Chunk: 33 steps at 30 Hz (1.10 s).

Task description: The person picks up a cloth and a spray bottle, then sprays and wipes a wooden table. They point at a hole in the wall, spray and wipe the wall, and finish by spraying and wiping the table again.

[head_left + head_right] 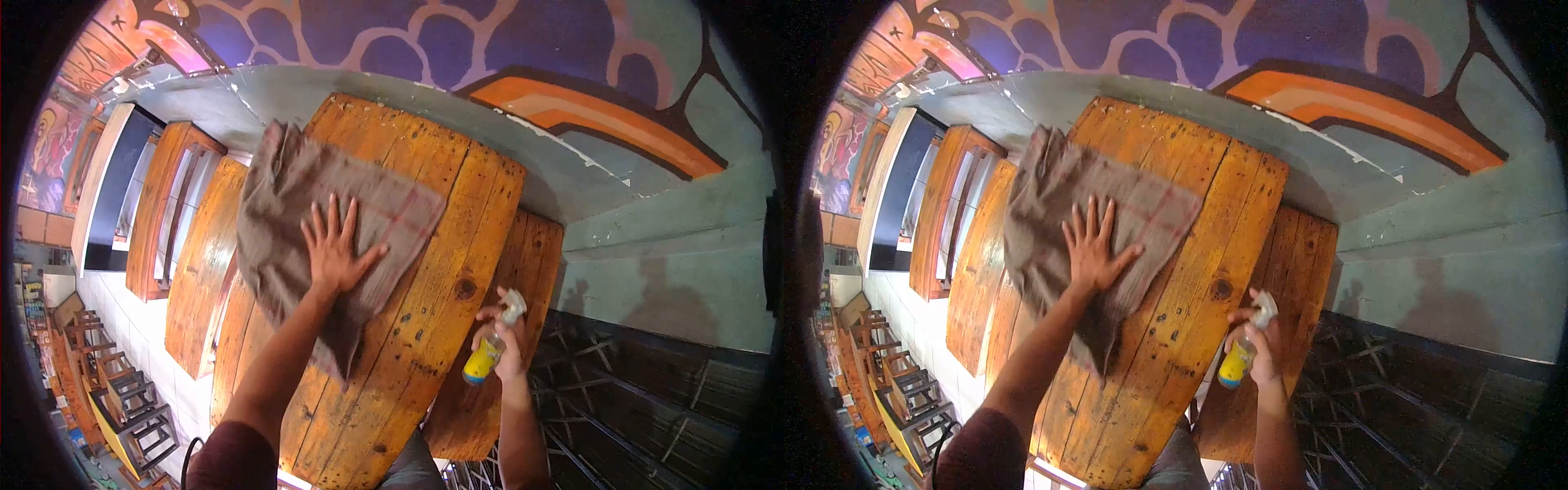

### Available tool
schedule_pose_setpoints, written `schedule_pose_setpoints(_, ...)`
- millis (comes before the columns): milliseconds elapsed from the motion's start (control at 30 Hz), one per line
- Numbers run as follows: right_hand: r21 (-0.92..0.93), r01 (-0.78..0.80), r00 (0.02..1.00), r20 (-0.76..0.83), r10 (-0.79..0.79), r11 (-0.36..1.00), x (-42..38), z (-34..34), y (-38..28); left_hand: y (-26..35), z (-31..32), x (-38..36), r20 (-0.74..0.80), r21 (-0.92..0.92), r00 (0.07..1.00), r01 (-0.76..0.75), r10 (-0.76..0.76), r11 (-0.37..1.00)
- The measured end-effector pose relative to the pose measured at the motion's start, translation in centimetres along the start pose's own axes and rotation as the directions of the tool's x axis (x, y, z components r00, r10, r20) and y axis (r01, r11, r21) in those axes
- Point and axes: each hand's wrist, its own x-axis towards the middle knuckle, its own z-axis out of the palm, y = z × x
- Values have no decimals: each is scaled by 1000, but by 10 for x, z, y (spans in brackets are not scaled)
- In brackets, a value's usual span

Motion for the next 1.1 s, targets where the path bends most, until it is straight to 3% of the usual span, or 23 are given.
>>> schedule_pose_setpoints(100,-58,20,997,77,-15,998,55,28,-17,-24,-17,-68,92,58,994,47,-52,997)
schedule_pose_setpoints(167,-106,33,976,216,-9,994,95,34,-10,-50,-25,-123,95,51,986,136,-140,989)
schedule_pose_setpoints(267,-110,69,955,295,-33,992,135,83,-25,-93,-28,-194,35,81,959,279,-282,957)
schedule_pose_setpoints(333,-88,53,937,349,-19,995,147,112,-40,-107,-30,-209,9,53,920,390,-391,919)
schedule_pose_setpoints(533,-60,24,909,416,3,998,139,117,-25,-109,-33,-209,15,52,902,430,-432,901)
schedule_pose_setpoints(600,-122,62,935,354,-14,991,119,112,-27,-113,-33,-210,29,56,914,404,-405,913)
schedule_pose_setpoints(667,-158,49,977,214,-14,986,97,80,-19,-134,-41,-222,72,183,930,344,-361,921)
schedule_pose_setpoints(733,-209,60,998,30,-55,976,74,53,-16,-162,-49,-254,21,90,907,417,-420,904)
schedule_pose_setpoints(767,-235,30,996,-78,-49,971,64,36,-10,-183,-46,-279,-52,175,900,434,-432,884)
schedule_pose_setpoints(800,-275,60,971,-205,-119,960,50,39,-9,-200,-40,-307,-130,125,853,520,-505,845)
schedule_pose_setpoints(867,-480,-123,943,-330,-49,868,37,2,14,-227,-27,-370,-233,68,736,665,-636,744)
schedule_pose_setpoints(900,-480,-151,924,-379,-49,864,28,0,21,-236,-21,-396,-246,133,668,741,-702,658)
schedule_pose_setpoints(933,-477,-178,902,-430,-51,860,22,-1,25,-233,-25,-404,-240,83,595,800,-767,594)
schedule_pose_setpoints(967,-477,-165,901,-430,-65,863,18,-1,27,-237,-29,-405,-241,81,611,787,-754,612)
schedule_pose_setpoints(1033,-468,-312,888,-452,79,827,7,2,31,-251,-34,-406,-247,77,629,771,-737,632)
schedule_pose_setpoints(1100,-544,-367,904,-399,153,754,0,8,32,-265,-33,-394,-82,-48,626,775,-775,631)
